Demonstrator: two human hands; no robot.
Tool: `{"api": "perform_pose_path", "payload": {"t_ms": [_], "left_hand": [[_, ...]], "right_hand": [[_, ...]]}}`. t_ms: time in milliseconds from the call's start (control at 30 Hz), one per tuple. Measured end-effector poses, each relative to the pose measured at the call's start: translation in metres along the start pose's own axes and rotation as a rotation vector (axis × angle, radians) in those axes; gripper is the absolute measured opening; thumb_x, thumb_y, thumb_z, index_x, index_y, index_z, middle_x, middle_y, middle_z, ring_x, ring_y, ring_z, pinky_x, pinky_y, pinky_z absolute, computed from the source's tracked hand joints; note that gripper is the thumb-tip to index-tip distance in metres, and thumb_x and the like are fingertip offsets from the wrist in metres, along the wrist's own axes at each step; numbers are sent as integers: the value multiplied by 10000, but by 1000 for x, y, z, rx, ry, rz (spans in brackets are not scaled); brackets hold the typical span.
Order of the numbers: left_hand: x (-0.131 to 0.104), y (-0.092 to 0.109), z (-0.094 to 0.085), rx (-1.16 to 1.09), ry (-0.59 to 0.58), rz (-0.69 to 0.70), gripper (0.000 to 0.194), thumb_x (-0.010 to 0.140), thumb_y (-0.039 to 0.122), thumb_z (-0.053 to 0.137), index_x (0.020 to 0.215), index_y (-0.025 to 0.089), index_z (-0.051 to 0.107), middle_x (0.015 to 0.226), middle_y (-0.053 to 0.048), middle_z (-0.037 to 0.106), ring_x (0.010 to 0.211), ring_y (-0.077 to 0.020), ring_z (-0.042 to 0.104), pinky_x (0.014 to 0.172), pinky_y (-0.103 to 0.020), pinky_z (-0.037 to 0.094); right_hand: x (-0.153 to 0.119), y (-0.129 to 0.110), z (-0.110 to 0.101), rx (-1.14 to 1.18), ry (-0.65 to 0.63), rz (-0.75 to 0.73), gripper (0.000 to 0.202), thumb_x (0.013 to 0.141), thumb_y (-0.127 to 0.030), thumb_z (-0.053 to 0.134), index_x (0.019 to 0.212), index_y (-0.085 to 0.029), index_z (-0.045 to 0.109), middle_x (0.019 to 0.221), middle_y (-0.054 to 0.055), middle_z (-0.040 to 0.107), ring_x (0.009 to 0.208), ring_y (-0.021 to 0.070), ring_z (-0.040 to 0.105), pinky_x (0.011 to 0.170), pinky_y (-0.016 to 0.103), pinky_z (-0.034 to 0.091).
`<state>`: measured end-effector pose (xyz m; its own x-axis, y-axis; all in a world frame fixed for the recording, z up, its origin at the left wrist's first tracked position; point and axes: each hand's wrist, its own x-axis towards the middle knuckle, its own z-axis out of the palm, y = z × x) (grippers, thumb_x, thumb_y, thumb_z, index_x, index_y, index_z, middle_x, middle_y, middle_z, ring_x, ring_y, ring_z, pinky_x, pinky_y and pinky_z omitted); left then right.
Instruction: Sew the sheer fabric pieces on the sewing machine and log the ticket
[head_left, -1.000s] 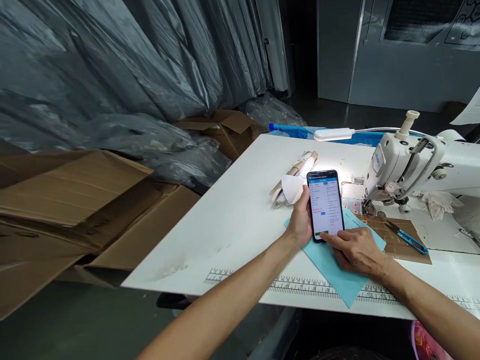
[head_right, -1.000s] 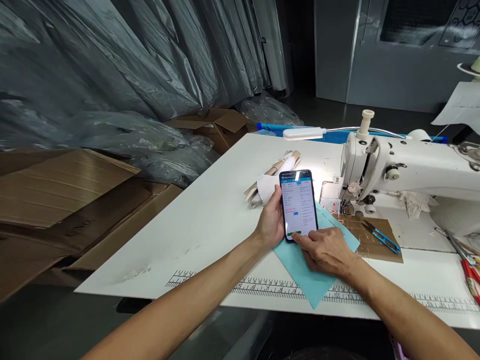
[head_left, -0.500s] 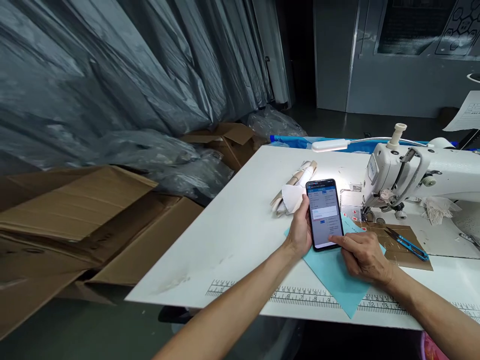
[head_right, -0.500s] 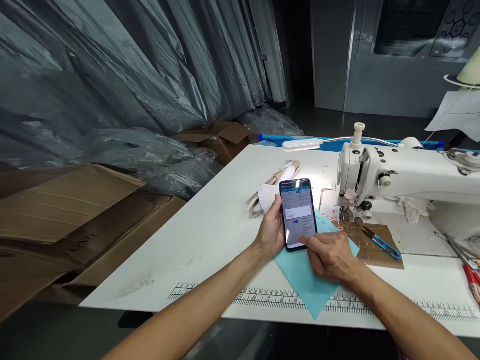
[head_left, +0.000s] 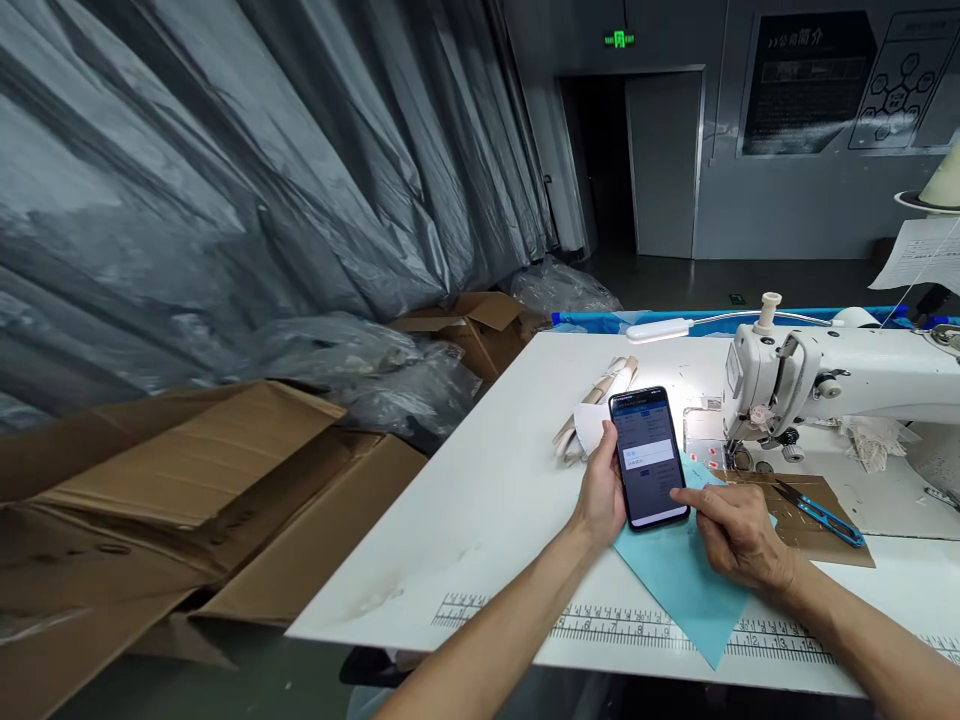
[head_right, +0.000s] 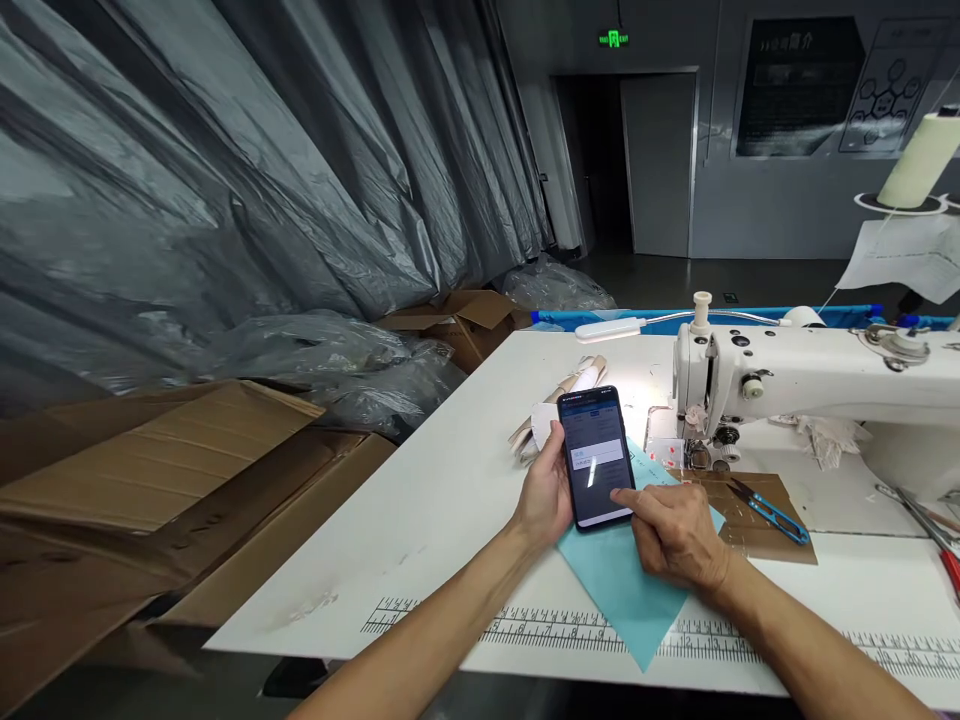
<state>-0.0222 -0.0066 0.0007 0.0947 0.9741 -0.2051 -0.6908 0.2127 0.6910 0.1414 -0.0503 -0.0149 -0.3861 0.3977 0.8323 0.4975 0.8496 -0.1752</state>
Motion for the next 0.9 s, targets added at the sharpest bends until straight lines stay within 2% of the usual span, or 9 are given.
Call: {"api": "perform_pose_path", "payload": {"t_ms": [133,267,400,567,767,900], "left_hand": [[-2,2,2,3,28,16,387,952,471,527,942,143,732,830,-55,758,699,-169,708,769,-286,575],[-5,2,3,56,-15,18,447,937,522,528,921,124,731,810,-70,757,701,-183,710,706,-275,564],[-8,1,4,83,-37,70,420,873,530,626,935,129,736,888,-81,768,844,-232,723,831,-321,544],[-10,2,7,47,-47,59,381,867,496,641,986,146,733,1017,-95,762,1054,-280,686,979,-374,496],[-9,3,6,20,-42,59,408,888,519,605,1003,147,726,986,-86,767,1056,-267,689,961,-353,516],[-9,3,6,4,-38,54,376,930,483,554,1005,157,725,966,-73,770,1039,-250,698,953,-336,521]], "right_hand": [[-1,2,1,-22,14,25,352,916,-19,372,1163,-162,578,575,-50,467,459,111,422,448,238,306],[2,1,-1,-120,-14,81,424,927,-55,367,1307,-168,517,774,29,550,635,139,543,542,223,455],[8,-1,-2,-205,-2,67,545,898,-72,386,1431,-186,413,999,103,527,792,185,561,643,283,542],[18,0,3,-270,-47,51,595,889,-82,400,1472,-181,336,1173,163,443,966,245,519,744,366,568],[31,7,17,-321,-87,18,505,847,-93,429,1350,-124,464,1250,203,364,1128,329,427,827,478,542],[38,9,23,-339,-90,57,456,851,-98,431,1295,-137,525,1269,189,350,1136,329,414,846,495,528]]}}
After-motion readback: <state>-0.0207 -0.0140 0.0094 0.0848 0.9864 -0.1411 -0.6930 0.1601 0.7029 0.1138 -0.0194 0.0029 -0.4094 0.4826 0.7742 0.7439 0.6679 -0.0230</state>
